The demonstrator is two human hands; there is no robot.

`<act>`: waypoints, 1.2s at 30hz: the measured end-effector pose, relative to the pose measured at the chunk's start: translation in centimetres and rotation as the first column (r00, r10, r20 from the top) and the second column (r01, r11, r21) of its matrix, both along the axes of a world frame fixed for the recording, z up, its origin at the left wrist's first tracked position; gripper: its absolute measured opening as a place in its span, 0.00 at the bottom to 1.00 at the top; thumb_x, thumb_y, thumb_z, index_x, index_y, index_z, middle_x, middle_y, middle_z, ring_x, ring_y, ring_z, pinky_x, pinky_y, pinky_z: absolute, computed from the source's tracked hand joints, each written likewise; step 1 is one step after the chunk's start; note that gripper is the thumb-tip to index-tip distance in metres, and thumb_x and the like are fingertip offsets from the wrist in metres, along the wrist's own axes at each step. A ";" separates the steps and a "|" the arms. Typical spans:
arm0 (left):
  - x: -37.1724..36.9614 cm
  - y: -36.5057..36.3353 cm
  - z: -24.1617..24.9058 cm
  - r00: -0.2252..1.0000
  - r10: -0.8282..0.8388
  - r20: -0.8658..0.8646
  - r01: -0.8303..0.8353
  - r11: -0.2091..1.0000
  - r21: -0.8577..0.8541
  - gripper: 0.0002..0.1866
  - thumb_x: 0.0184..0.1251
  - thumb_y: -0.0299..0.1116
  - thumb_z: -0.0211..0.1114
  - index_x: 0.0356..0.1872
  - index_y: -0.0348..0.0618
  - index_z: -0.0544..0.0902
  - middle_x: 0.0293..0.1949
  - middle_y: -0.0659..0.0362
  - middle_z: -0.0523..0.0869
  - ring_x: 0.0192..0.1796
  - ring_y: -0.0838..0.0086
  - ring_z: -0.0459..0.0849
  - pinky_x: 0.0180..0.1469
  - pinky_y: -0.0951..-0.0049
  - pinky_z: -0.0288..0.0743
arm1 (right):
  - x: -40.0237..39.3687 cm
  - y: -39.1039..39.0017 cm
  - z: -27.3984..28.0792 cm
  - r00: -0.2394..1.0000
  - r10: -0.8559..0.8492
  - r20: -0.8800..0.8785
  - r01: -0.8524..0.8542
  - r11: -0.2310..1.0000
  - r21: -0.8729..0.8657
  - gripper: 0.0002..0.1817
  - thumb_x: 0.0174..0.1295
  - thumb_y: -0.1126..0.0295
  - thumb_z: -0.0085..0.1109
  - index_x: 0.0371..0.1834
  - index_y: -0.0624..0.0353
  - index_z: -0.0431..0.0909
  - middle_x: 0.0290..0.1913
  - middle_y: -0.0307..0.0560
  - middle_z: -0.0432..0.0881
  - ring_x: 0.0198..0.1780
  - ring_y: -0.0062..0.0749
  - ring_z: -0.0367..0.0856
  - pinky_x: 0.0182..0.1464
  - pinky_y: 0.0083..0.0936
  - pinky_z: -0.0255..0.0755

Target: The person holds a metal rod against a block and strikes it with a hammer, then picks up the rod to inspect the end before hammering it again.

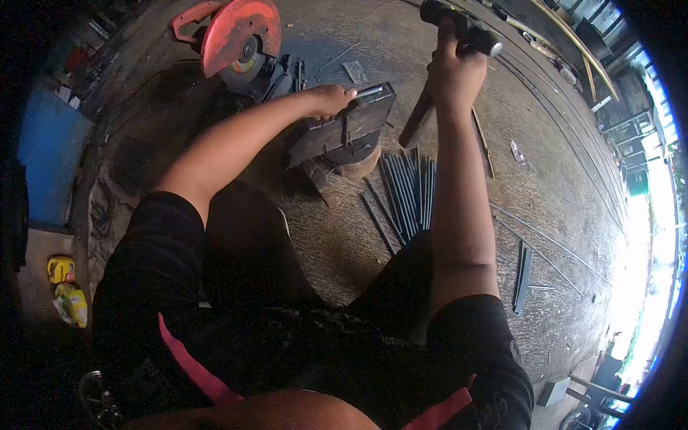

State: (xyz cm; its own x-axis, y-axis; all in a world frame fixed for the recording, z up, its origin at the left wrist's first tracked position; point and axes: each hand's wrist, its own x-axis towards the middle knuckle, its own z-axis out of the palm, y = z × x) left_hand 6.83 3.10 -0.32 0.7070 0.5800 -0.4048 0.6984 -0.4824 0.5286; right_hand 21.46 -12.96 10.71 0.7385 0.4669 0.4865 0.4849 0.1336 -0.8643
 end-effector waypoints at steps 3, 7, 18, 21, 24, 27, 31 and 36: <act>0.1 -0.4 -1.0 1.000 -0.010 0.019 0.010 1.000 -0.008 0.35 0.76 0.58 0.37 0.34 0.31 0.78 0.21 0.51 0.79 0.22 0.63 0.79 0.27 0.59 0.74 | 2.5 2.5 -8.6 0.945 -0.025 0.325 0.224 0.773 -0.593 0.22 0.62 0.51 0.56 0.47 0.59 0.79 0.44 0.61 0.84 0.48 0.58 0.82 0.50 0.42 0.75; -0.6 -0.6 0.3 0.999 -0.017 0.037 0.013 0.993 0.114 0.38 0.76 0.59 0.36 0.25 0.31 0.77 0.17 0.50 0.78 0.18 0.62 0.77 0.25 0.59 0.73 | 1.0 0.6 -7.8 0.953 0.110 0.282 0.133 0.686 -0.715 0.27 0.63 0.46 0.55 0.51 0.59 0.78 0.41 0.64 0.83 0.48 0.56 0.83 0.50 0.42 0.74; 0.3 -0.2 -0.9 0.997 -0.063 0.035 0.058 0.990 0.125 0.39 0.76 0.58 0.36 0.23 0.30 0.77 0.16 0.49 0.78 0.17 0.59 0.78 0.26 0.58 0.75 | 2.4 3.1 -9.0 0.967 -0.009 0.255 0.104 0.926 -0.362 0.21 0.65 0.51 0.57 0.39 0.62 0.79 0.32 0.54 0.83 0.36 0.46 0.83 0.38 0.37 0.75; 0.1 -0.8 -0.3 0.999 -0.019 0.051 0.012 0.990 0.139 0.38 0.77 0.57 0.36 0.24 0.29 0.77 0.16 0.48 0.78 0.18 0.58 0.79 0.27 0.57 0.75 | 1.1 2.1 -11.6 0.985 0.069 0.160 0.059 0.734 -0.677 0.26 0.63 0.47 0.55 0.52 0.57 0.78 0.50 0.63 0.82 0.56 0.57 0.78 0.56 0.45 0.72; -0.5 -1.0 0.1 0.998 -0.059 0.023 0.056 0.989 0.138 0.37 0.76 0.58 0.37 0.25 0.30 0.77 0.17 0.50 0.78 0.17 0.60 0.78 0.26 0.58 0.75 | 0.1 -0.3 -8.8 0.992 0.108 0.066 -0.012 0.603 -0.798 0.28 0.63 0.46 0.54 0.56 0.56 0.77 0.51 0.62 0.81 0.55 0.56 0.79 0.56 0.44 0.71; -1.2 -0.4 0.2 0.998 -0.033 0.053 0.030 0.998 0.055 0.34 0.76 0.58 0.38 0.26 0.36 0.75 0.16 0.57 0.74 0.14 0.67 0.73 0.21 0.62 0.71 | -0.4 -2.0 -8.8 0.963 0.264 0.057 -0.112 0.584 -0.804 0.28 0.61 0.47 0.58 0.54 0.58 0.78 0.48 0.58 0.84 0.53 0.49 0.82 0.55 0.40 0.72; -2.7 1.2 0.0 0.959 0.110 0.263 0.040 0.863 -0.504 0.26 0.75 0.59 0.43 0.27 0.47 0.70 0.15 0.69 0.63 0.12 0.83 0.60 0.13 0.78 0.55 | -0.9 -3.3 -16.0 0.845 0.383 -0.372 -0.522 0.441 -0.731 0.25 0.54 0.49 0.65 0.48 0.56 0.83 0.42 0.51 0.84 0.38 0.42 0.81 0.46 0.35 0.74; -4.3 -0.2 3.4 0.877 0.263 0.403 0.167 0.620 -0.766 0.25 0.74 0.59 0.45 0.28 0.50 0.69 0.16 0.72 0.58 0.14 0.87 0.55 0.14 0.83 0.48 | -5.8 -3.8 -24.0 0.628 0.392 -0.673 -0.621 -0.269 -0.736 0.22 0.57 0.52 0.63 0.44 0.61 0.82 0.35 0.49 0.81 0.35 0.34 0.77 0.39 0.35 0.74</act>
State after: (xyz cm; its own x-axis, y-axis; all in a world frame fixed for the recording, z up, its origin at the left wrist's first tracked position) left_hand 2.57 2.86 3.03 0.8991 0.2464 -0.3619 0.2932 0.2749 0.9157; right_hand 15.64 -16.78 -13.28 -0.0548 0.5920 -0.8041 0.6269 -0.6064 -0.4892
